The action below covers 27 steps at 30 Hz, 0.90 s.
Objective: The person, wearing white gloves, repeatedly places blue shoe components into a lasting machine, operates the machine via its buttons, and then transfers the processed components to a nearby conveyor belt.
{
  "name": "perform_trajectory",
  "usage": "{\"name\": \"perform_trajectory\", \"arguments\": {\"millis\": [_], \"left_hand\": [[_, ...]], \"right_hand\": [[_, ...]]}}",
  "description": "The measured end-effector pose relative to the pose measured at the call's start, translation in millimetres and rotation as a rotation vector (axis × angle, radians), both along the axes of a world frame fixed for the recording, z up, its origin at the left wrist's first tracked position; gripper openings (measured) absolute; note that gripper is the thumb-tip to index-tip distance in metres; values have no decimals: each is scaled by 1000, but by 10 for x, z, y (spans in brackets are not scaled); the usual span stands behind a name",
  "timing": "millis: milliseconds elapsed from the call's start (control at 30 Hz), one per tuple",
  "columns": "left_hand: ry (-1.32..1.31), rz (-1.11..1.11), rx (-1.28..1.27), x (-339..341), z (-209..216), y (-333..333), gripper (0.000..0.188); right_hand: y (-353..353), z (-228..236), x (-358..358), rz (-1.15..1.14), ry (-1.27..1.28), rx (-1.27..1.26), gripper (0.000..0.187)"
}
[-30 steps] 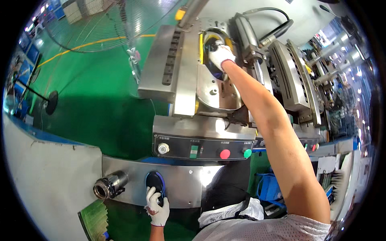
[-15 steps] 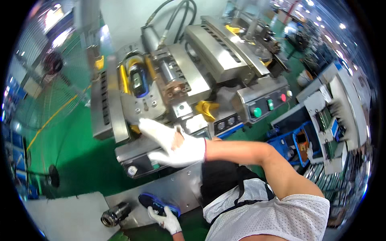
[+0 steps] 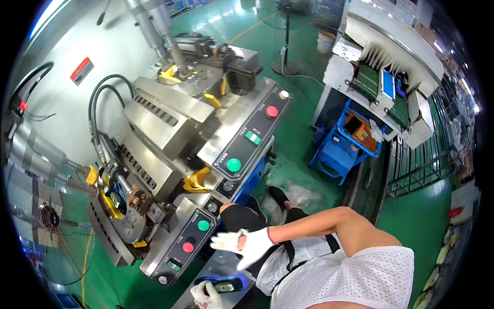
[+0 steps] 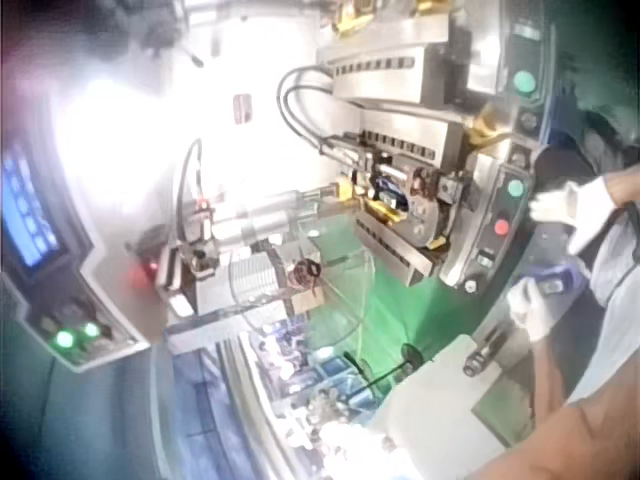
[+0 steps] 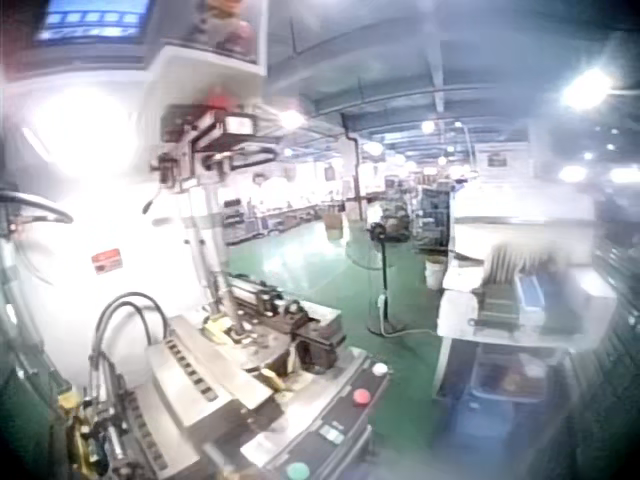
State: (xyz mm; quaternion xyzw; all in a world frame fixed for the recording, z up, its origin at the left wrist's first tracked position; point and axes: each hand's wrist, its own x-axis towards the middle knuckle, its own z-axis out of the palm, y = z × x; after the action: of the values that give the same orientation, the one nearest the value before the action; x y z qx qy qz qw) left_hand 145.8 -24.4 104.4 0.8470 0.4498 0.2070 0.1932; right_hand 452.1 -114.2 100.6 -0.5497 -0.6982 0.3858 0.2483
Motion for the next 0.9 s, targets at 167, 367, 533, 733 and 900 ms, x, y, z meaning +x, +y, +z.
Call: {"name": "perform_trajectory", "arguments": {"millis": [167, 367, 533, 733, 900], "left_hand": [[-213, -340, -49, 1553, 77, -362, 9], [-427, -1101, 45, 3345, 819, -940, 43], [-512, -1485, -42, 3962, 1108, -1691, 66], [-258, -1363, -262, 3866, 391, -1757, 52], [-65, -1098, -414, 3429, -283, -1473, 45]], "right_hand": [[-1147, -584, -26, -233, 229, 160, 120], [-2081, 306, 514, -1130, 49, 383, 88], [-3002, -137, 1438, -1903, 456, 569, 57], [-3379, 693, 4103, -2509, -303, 450, 103], [-4561, 201, 6347, -1994, -527, 178, 97]]}}
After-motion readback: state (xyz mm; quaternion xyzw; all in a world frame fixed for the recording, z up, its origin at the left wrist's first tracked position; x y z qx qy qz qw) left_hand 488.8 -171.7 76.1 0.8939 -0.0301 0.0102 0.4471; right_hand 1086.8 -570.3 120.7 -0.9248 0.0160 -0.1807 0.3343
